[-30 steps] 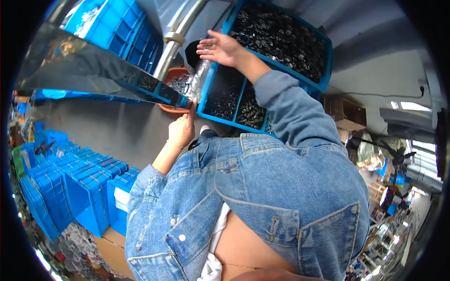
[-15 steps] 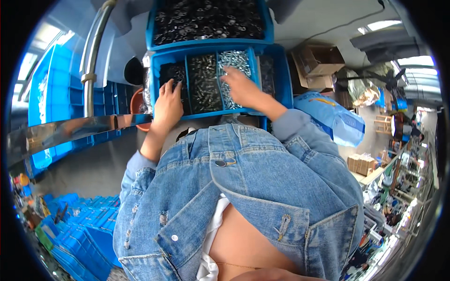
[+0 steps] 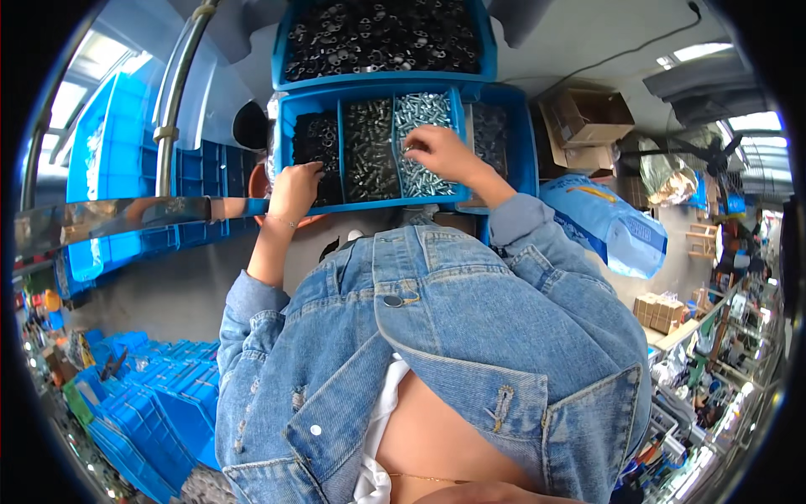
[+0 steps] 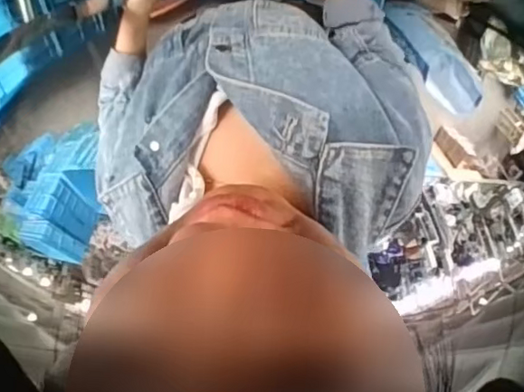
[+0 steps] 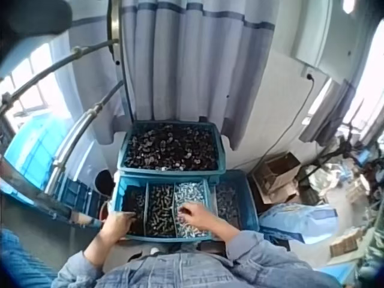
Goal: Sorting small black industrial components between plastic bins at a workstation.
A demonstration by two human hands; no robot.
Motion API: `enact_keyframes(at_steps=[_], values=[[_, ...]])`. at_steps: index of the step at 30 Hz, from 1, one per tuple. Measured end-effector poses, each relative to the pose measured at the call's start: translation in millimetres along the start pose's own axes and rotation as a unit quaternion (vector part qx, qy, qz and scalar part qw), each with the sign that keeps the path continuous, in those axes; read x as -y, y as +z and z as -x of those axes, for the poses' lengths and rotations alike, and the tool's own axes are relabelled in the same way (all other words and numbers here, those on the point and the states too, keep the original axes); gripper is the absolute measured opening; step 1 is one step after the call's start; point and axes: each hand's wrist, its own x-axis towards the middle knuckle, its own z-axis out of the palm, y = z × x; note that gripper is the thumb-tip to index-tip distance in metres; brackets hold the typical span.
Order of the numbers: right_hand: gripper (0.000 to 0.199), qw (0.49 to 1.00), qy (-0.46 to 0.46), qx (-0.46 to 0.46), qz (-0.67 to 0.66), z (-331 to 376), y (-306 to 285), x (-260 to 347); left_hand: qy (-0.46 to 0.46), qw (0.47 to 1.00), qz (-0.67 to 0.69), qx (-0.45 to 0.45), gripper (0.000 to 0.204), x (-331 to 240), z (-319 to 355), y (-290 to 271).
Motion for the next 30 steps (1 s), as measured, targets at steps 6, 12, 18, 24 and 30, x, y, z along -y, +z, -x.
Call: enact_keyframes(at_steps=[6, 12, 18, 24, 30], values=[[0.019, 0.856, 0.3, -0.101, -0.409, -21.1, -15.4, -12.3, -0.109, 0.924, 0.359, -0.074, 0.021, -7.7, 13.6, -5.4], [0.021, 0.98, 0.187, -0.047, -0.046, -57.7, 7.6, -27.9, -0.23, 0.644, 0.729, -0.028, 0.024, -14.7, 5.0, -23.5], [0.017, 0.992, 0.11, -0.031, 0.044, -47.8, 4.3, -20.0, -0.158, 0.887, 0.433, -0.022, 0.024, -3.0, -4.5, -6.4], [0.014, 0.829, 0.313, -0.087, -0.456, -23.1, -29.3, 7.1, -0.106, 0.983, 0.12, -0.087, 0.023, -17.2, -8.6, 2.2], [0.021, 0.833, 0.301, -0.129, -0.446, -52.2, -58.3, -12.4, -0.022, 0.999, 0.037, 0.024, 0.022, -54.9, -18.7, 6.7]])
